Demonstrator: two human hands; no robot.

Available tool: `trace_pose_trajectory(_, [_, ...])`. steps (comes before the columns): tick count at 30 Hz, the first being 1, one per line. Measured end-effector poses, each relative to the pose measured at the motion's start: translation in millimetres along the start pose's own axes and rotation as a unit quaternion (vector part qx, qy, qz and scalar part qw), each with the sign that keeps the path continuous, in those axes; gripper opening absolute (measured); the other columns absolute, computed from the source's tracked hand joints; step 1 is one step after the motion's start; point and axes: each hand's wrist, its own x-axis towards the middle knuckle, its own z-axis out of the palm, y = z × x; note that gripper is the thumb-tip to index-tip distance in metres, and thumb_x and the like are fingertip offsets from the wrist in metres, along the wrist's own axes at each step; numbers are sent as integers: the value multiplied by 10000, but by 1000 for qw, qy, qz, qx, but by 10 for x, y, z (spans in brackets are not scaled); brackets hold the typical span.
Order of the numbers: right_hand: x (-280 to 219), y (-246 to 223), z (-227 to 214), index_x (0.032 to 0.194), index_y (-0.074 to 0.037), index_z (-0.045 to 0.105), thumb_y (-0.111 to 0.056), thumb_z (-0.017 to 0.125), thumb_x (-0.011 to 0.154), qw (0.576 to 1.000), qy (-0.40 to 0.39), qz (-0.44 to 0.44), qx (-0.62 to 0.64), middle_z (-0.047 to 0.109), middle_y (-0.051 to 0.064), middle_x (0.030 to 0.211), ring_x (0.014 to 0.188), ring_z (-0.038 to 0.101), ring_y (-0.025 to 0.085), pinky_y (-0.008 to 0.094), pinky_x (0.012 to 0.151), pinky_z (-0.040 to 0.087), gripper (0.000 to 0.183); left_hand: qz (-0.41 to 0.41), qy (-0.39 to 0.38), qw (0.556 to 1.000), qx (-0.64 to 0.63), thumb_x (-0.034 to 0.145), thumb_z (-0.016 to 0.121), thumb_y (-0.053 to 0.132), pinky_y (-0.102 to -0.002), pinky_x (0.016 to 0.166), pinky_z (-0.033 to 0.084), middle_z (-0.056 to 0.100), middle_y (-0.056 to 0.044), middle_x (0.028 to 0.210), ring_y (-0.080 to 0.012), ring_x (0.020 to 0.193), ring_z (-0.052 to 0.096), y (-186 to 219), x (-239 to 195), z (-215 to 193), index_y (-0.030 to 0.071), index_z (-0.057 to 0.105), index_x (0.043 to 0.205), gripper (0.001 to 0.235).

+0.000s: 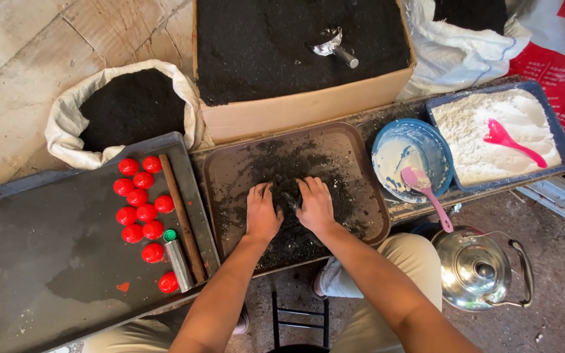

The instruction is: The person mixes a dark granular substance on a tray, adds water from a kettle, and incorporates a white paste from a bowl using a pink spatula. They knead the mixture by hand to form a dough-like consistency.

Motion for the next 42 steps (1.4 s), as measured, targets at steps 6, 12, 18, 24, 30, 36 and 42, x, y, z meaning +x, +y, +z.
trace_pose_trajectory(6, [121,325,519,1059,-37,717,-186,883,565,994,102,11,26,681,131,963,919,691,329,453,821,581,543,27,81,996,7,699,815,92,-412,1004,541,689,-173,972,-328,1035,671,-385,238,460,-29,689,1054,396])
trace_pose_trajectory(12, [201,403,616,925,-118,721,-209,814,522,990,125,51,29,668,34,787,788,691,309,454,676,580,423,40,-52,987,149,833,766,284,-439,1027,517,684,-188,1216,-332,1190,644,-128,451,-40,-13,606,1321,593])
trace_pose_trajectory(18, [18,-42,-647,1429,-131,456,-461,623,838,996,-58,20,63,573,149,1193,1157,537,394,524,921,442,698,-2,-269,957,108,845,762,351,-532,1285,110,94,-292,1663,-465,1561,50,577,-50,-1178,-62,234,1586,999])
trace_pose_trajectory(24, [-256,-199,-1256,1652,-134,127,-320,639,908,959,-133,168,183,106,261,1678,1519,-44,564,739,1173,146,922,-1,-289,955,74,826,813,317,-505,1303,62,22,-293,1688,-413,1583,26,662,-187,-1271,-55,133,1618,1109])
trace_pose_trajectory(30, [-148,-156,-695,1640,-61,120,-499,707,902,964,-57,63,252,153,249,1684,1526,147,504,742,1163,130,1040,34,-202,976,74,805,819,249,-521,1294,99,209,-256,1648,-379,1570,156,206,-134,-580,-2,156,1624,1083])
trace_pose_trajectory(36, [-26,-226,-791,1647,-83,170,-11,917,611,982,-127,-50,128,278,236,1634,1501,260,459,623,1184,220,1279,101,-91,987,88,797,823,244,-557,1239,249,386,-206,1525,-387,1489,316,-141,-110,-136,21,348,1547,915])
trace_pose_trajectory(42, [75,-157,-613,1603,-56,275,-16,951,529,985,-133,-81,77,321,251,1596,1447,363,466,593,1153,333,1270,164,-34,977,134,736,835,256,-432,1104,434,586,-146,1328,-305,1285,528,-255,16,-91,18,562,1403,759])
